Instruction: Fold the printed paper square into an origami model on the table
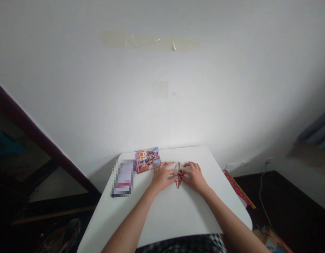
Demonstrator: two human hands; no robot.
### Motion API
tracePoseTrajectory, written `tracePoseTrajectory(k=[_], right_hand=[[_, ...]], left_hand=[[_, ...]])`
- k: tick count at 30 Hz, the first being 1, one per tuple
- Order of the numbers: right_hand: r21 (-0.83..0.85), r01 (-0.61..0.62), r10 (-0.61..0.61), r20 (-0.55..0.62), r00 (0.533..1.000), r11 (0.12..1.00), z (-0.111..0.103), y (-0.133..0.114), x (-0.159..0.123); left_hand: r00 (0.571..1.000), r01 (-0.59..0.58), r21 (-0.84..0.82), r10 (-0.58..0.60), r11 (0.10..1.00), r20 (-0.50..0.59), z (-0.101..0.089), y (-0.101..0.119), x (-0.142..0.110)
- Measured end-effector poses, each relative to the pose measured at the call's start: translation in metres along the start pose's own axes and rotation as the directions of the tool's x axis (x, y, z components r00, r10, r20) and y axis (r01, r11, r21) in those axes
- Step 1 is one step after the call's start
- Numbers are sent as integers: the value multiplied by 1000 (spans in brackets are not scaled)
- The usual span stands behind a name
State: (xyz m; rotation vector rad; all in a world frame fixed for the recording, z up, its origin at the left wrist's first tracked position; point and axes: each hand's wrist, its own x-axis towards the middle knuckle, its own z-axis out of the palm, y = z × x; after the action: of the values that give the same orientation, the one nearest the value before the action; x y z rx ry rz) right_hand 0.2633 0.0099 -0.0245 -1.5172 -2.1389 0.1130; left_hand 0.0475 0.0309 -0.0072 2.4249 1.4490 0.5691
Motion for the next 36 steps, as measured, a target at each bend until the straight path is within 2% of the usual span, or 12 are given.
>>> tracePoseTrajectory(k=[9,15,19,27,36], right_hand=[[38,-74,76,-62,995,997,-4,4,2],[-65,-21,17,-54,998,998,-8,0,-1],[-88,-29,25,-46,999,996,-7,-1,-1],[46,-97,100,-72,992,994,-3,5,1],[66,-158,164,-104,981,985,0,1,6]], left_hand=[[997,68,-1,-68,998,-36,6,0,1],[995,58,-8,-59,998,-83,6,-1,-1],[993,82,-12,-83,997,-81,5,-1,0],[986,116,4,-114,993,-121,6,-2,2],[983,132,-9,-132,991,-129,3,-1,4]])
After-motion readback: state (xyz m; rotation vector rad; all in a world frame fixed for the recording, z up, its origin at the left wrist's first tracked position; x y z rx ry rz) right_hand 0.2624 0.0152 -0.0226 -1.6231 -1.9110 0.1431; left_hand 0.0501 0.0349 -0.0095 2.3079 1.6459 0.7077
